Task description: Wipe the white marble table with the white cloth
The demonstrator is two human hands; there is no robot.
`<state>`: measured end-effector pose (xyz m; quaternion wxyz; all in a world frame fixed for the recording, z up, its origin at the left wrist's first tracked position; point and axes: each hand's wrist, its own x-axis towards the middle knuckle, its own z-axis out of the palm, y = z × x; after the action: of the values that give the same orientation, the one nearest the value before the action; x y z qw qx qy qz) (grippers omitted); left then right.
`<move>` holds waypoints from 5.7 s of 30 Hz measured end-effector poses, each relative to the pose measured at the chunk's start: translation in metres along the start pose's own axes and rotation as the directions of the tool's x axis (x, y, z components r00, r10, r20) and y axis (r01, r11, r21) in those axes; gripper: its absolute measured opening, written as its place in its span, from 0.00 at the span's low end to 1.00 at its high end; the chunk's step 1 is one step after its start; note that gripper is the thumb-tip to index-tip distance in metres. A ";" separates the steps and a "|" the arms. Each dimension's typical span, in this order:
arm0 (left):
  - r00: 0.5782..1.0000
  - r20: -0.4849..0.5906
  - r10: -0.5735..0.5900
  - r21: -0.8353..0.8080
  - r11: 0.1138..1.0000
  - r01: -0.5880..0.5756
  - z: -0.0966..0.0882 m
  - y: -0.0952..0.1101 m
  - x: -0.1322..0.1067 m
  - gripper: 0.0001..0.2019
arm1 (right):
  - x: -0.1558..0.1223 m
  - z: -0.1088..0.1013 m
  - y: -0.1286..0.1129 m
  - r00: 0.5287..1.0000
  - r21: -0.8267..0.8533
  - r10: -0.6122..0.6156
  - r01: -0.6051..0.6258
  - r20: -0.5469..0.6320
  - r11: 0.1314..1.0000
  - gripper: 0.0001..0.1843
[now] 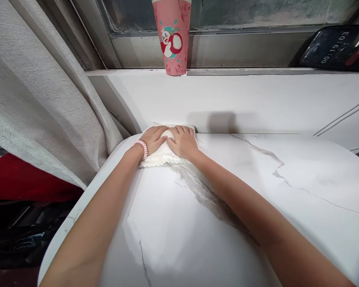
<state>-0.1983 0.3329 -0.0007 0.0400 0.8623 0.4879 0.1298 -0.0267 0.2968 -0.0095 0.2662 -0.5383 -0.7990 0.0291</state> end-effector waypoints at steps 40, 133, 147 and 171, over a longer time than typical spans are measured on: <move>0.988 0.004 -0.151 0.103 0.983 0.150 -0.029 -0.022 -0.139 0.26 | -0.053 0.025 -0.108 0.992 0.020 -0.112 0.113 -0.060 0.993 0.24; 0.986 -0.013 -0.165 0.135 0.977 0.165 0.012 0.075 0.012 0.27 | -0.023 -0.027 0.049 0.997 -0.011 -0.055 0.056 0.049 0.998 0.23; 0.990 -0.042 -0.136 0.139 0.980 0.141 0.022 0.085 0.028 0.26 | -0.026 -0.041 0.067 0.993 0.011 -0.050 0.049 0.103 0.999 0.26; 1.000 0.004 -0.008 0.124 0.992 0.007 0.030 0.184 -0.036 0.26 | -0.140 -0.095 0.068 0.993 -0.165 -0.017 0.036 0.113 0.986 0.27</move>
<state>-0.0548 0.2080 0.0000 -0.0122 0.8616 0.4981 0.0969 0.1130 0.1798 -0.0063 0.1758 -0.5456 -0.8193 -0.0114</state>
